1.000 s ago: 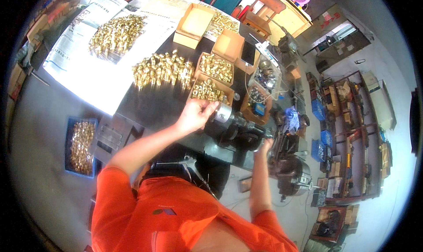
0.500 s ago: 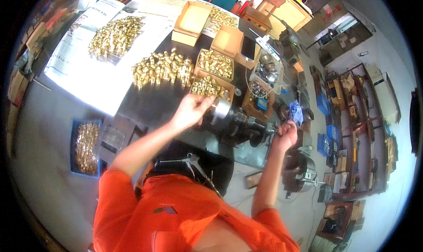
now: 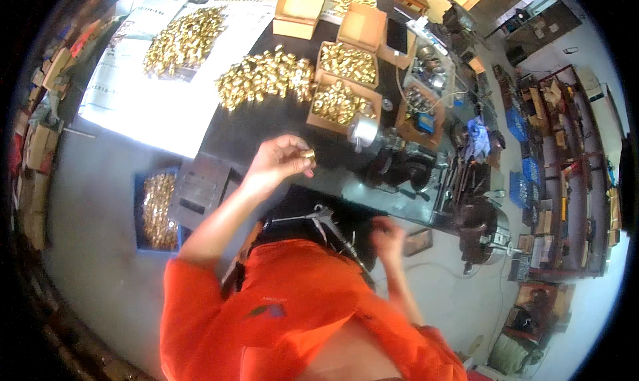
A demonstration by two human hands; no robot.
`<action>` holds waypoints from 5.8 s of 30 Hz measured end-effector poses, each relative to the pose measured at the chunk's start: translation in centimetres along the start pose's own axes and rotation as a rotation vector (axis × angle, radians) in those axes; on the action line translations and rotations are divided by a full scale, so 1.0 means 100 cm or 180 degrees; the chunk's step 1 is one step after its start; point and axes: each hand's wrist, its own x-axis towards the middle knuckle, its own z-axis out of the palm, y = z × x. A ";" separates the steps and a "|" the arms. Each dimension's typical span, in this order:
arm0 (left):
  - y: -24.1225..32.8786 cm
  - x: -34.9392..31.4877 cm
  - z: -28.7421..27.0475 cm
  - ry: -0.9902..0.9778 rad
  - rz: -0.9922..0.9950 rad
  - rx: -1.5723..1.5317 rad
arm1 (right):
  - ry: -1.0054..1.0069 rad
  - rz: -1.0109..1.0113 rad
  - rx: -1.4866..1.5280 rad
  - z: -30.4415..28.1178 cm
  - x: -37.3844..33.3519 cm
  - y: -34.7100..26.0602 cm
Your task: The person operates a manual press machine, repeatedly inserting small brass-colored cylindrical objects into the die and pulling a lever to process them. The processed items are then placed into a container on the table.
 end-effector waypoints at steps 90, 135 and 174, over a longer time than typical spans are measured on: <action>-0.066 -0.075 -0.054 0.0173 -0.1641 0.1806 | -0.2509 0.0782 -0.0661 0.058 0.005 -0.055; 0.020 0.083 0.021 -0.1031 0.0255 0.0549 | 0.1509 0.0472 0.3588 -0.086 0.085 -0.034; 0.018 0.083 0.029 -0.0677 0.0106 0.0654 | 0.1509 -0.0072 0.2498 -0.089 0.204 0.015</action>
